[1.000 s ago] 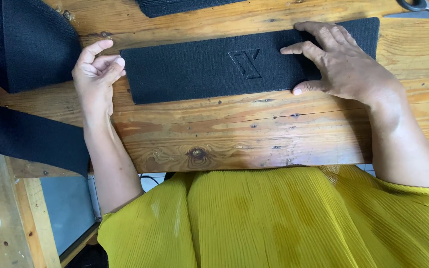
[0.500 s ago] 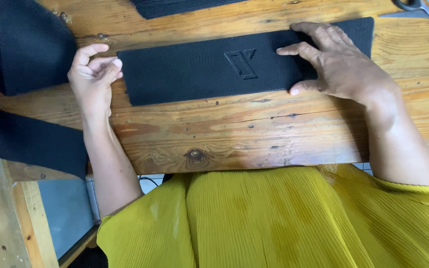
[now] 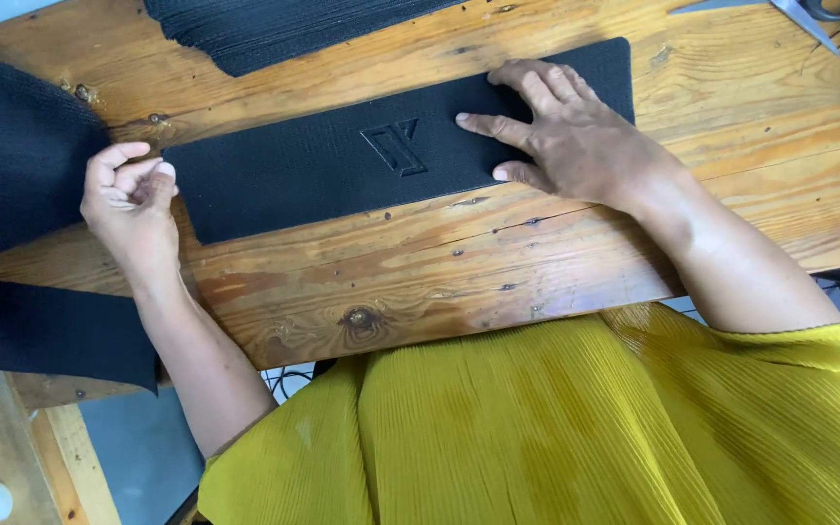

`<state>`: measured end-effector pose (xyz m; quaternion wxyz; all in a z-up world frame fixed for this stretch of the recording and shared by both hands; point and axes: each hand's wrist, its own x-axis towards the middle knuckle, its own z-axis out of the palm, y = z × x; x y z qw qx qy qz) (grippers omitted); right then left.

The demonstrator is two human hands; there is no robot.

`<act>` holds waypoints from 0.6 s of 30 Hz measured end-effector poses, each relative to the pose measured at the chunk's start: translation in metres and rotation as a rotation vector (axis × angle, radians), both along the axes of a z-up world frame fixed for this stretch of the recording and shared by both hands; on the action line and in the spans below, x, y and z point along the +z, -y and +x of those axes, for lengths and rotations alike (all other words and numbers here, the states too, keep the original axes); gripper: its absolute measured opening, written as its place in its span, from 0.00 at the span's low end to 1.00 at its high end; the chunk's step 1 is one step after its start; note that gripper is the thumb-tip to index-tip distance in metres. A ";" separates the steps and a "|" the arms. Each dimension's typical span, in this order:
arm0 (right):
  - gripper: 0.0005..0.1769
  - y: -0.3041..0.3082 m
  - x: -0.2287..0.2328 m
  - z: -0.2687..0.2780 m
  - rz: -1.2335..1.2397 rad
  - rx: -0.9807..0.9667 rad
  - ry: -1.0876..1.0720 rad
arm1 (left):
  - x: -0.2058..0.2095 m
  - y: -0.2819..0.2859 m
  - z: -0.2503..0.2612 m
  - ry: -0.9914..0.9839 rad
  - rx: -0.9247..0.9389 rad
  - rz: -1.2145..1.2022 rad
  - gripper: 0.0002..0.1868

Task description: The person is preparing black fabric strips by aligning them on a wooden workbench and cutting them to length using scissors.

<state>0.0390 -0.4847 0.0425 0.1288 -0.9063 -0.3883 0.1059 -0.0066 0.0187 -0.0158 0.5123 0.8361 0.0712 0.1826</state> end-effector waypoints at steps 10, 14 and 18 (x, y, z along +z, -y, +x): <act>0.36 -0.005 -0.013 -0.006 -0.003 0.009 0.106 | 0.058 0.056 -0.009 0.083 0.052 0.617 0.22; 0.36 -0.004 -0.016 -0.005 -0.011 0.019 0.151 | 0.109 0.145 -0.005 0.159 -0.219 0.672 0.18; 0.37 -0.003 -0.018 -0.006 0.029 0.021 0.198 | 0.104 0.228 0.013 0.101 -0.764 0.550 0.21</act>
